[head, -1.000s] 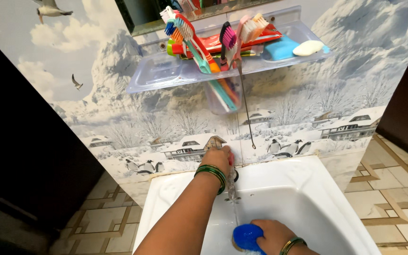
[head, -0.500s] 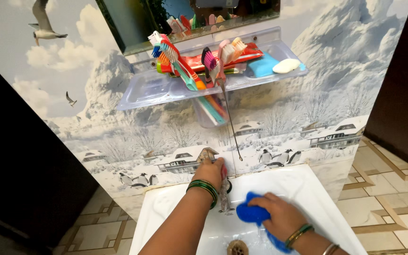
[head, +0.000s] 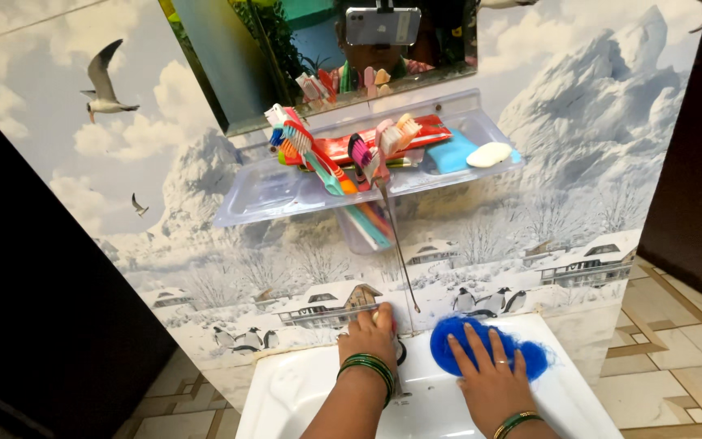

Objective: The person cleans a sink with a blue scouring pad, rinses it with water from a faucet, and then handles various toothbrushes, a toothpaste tube, and a clear plastic cup near the sink.

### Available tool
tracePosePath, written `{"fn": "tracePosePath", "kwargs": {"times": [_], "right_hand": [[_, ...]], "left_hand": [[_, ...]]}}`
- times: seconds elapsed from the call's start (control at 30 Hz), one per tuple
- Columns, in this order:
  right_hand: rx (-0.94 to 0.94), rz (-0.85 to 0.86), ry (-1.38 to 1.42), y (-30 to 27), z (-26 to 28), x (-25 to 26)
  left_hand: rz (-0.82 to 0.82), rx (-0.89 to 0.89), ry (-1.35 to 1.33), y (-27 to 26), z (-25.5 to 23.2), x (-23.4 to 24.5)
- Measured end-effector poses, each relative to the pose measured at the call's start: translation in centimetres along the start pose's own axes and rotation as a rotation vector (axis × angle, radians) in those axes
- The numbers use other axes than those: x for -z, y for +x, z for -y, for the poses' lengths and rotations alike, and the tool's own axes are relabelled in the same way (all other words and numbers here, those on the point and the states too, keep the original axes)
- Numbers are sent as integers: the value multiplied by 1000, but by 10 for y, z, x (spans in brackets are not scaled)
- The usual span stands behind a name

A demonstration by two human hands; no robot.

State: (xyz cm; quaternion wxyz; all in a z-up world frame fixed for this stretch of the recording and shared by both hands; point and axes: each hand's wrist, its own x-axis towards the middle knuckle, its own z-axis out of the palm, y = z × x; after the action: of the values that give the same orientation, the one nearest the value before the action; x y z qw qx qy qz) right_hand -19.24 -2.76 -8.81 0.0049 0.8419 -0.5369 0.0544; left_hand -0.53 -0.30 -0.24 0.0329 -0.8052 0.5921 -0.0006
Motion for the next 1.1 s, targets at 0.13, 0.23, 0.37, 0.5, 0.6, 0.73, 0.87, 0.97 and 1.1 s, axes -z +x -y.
{"fn": "tracePosePath", "kwargs": {"times": [0.13,0.23,0.37,0.5,0.6,0.73,0.87,0.97,1.1], "right_hand": [[151,9,119,19,-20,-12],[270,27,230,31,-46,-13],[298,21,290,28,-53,-4],[314,-152,342,10,-44,12],[309,-130,297,0,-38,26],[290,-202,323,-11,-34,36],[388,-359,362,-20,-31,27],[438,-282,379,-16,-29,19],[632,-343,397,-9,-32,35]], "left_hand": [[63,28,68,7,-3,-3],[46,42,82,11,-3,-8],[82,67,69,11,-6,2],[159,79,102,3,-9,11],[139,86,92,5,-9,8],[121,82,72,14,-6,-1],[46,74,6,9,-4,-4],[60,49,-14,0,-2,5],[74,-22,-149,-13,11,-6]]}}
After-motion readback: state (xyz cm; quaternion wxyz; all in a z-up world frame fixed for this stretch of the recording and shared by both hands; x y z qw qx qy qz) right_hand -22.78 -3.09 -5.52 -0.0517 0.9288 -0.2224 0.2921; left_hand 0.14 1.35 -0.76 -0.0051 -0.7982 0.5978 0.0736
